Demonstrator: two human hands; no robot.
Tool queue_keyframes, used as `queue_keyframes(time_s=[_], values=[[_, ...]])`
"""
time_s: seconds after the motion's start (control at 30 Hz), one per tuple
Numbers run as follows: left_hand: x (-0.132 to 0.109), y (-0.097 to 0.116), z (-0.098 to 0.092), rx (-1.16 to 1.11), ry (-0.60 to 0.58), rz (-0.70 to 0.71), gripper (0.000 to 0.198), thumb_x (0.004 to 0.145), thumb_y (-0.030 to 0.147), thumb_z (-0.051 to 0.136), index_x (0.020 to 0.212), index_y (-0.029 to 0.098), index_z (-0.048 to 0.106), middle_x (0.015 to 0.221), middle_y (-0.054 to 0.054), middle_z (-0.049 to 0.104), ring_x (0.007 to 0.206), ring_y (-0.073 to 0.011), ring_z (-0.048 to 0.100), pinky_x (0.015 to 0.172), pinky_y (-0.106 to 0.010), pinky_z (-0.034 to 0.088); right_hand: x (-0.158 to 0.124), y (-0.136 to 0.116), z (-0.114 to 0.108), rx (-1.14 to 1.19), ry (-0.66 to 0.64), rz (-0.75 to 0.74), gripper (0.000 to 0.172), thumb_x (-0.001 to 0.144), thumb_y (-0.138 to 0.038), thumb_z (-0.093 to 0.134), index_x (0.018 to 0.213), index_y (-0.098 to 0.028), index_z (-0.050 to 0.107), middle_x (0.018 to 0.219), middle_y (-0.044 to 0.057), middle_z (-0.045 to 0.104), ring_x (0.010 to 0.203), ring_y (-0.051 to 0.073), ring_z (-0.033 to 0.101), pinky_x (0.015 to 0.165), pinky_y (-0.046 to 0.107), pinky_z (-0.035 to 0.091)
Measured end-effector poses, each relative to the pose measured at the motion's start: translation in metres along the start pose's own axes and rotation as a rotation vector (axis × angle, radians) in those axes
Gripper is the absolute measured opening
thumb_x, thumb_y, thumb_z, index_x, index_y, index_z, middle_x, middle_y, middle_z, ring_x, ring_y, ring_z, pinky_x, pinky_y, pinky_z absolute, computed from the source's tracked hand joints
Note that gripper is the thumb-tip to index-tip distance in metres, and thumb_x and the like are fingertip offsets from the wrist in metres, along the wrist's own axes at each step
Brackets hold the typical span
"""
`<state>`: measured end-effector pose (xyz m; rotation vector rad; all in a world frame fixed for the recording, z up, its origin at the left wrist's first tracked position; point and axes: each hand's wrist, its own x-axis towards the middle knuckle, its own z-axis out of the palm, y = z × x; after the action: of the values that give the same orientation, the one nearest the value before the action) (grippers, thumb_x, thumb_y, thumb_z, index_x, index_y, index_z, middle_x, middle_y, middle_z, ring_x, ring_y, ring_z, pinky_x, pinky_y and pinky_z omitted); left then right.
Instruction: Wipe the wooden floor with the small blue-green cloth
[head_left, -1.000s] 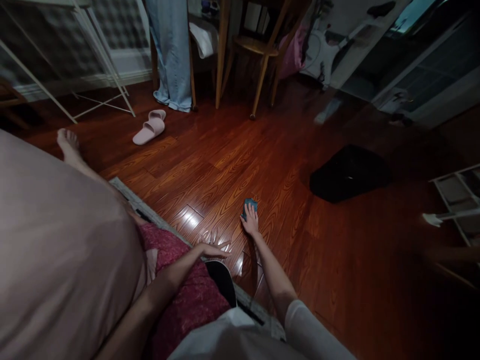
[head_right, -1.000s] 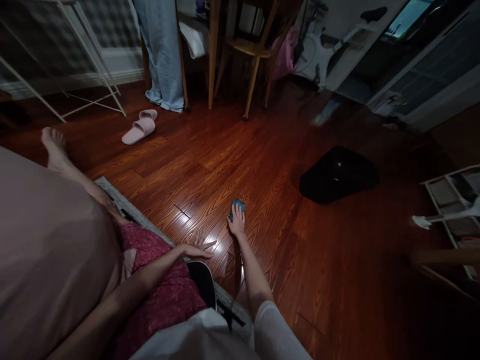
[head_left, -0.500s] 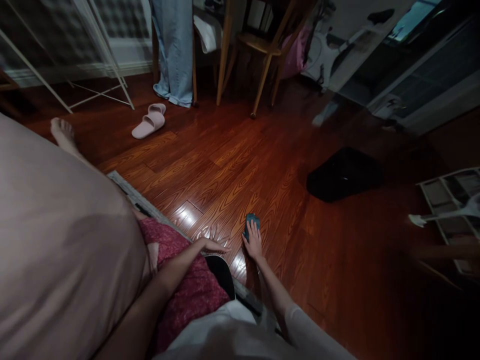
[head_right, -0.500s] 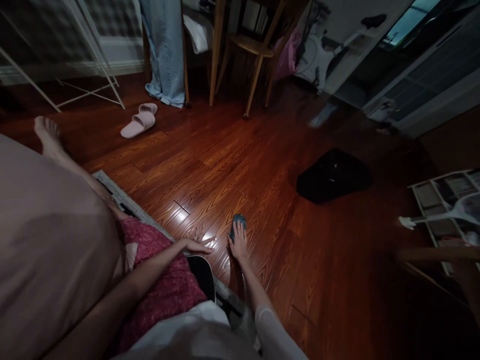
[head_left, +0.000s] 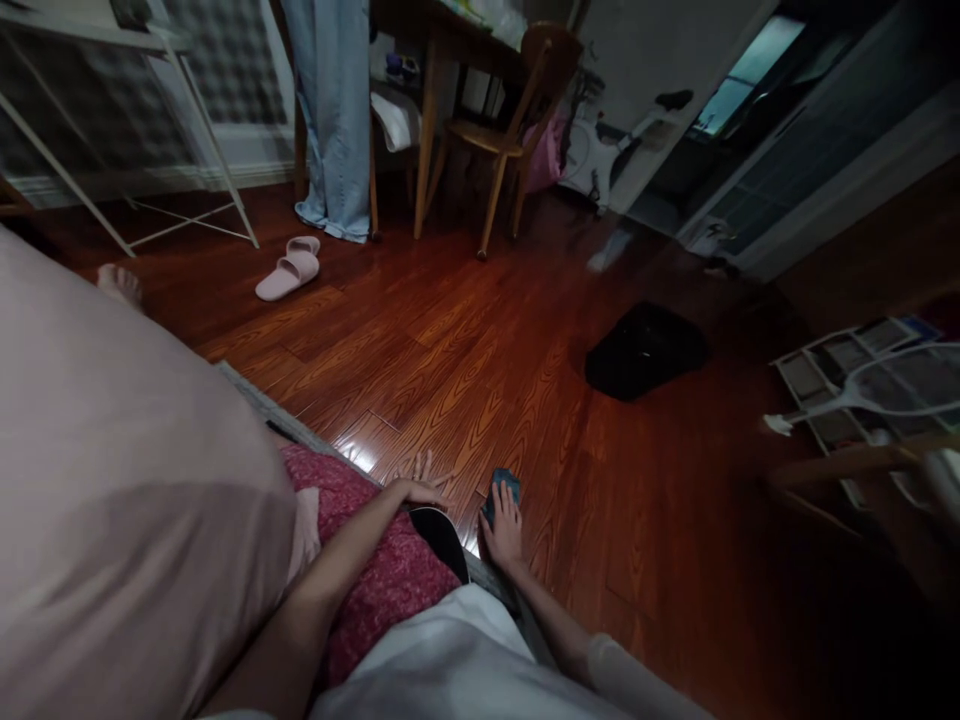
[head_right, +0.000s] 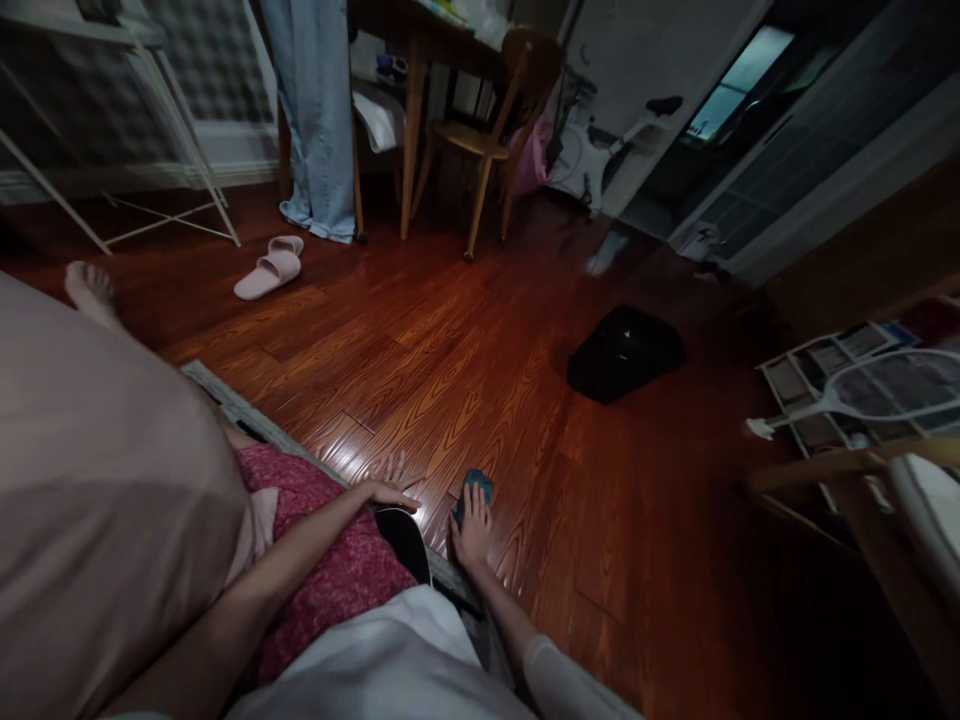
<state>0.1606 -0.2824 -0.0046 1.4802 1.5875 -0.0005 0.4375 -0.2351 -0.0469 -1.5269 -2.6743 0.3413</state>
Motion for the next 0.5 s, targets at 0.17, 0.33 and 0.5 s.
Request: queue_keyframes(time_s=[0.17,0.33,0.5], values=[[-0.008,0.005,-0.007,0.064,-0.011,-0.027,0.101,0.076,0.081,0.055,0.159,0.042,0.012,0.164,0.000,-0.028,0.144,-0.0433,-0.033,0.109,-0.077,-0.010,0.036,-0.013,-0.003,0.028,0.030,0.023,0.068,0.100,-0.046,0.033,0.161,-0.021,0.021,0.168,0.010,0.024,0.155,0.024,0.016,0.121,0.047,0.022],[-0.003,0.006,-0.006,0.141,0.005,-0.069,0.094,0.081,0.073,0.056,0.159,0.043,0.014,0.166,0.000,-0.024,0.147,-0.0410,-0.029,0.111,-0.075,-0.010,0.021,-0.011,0.006,0.017,0.020,-0.027,0.068,0.099,-0.043,0.036,0.162,-0.023,0.020,0.168,0.008,0.024,0.155,0.022,0.016,0.122,0.045,0.023],[0.000,-0.004,-0.009,0.172,0.031,-0.053,0.092,0.080,0.071,0.059,0.159,0.041,0.021,0.168,-0.002,-0.016,0.150,-0.0404,-0.021,0.114,-0.072,-0.006,-0.024,0.007,0.015,0.026,-0.019,-0.239,0.065,0.098,-0.043,0.040,0.160,-0.029,0.026,0.167,0.003,0.026,0.155,0.020,0.016,0.122,0.042,0.024]])
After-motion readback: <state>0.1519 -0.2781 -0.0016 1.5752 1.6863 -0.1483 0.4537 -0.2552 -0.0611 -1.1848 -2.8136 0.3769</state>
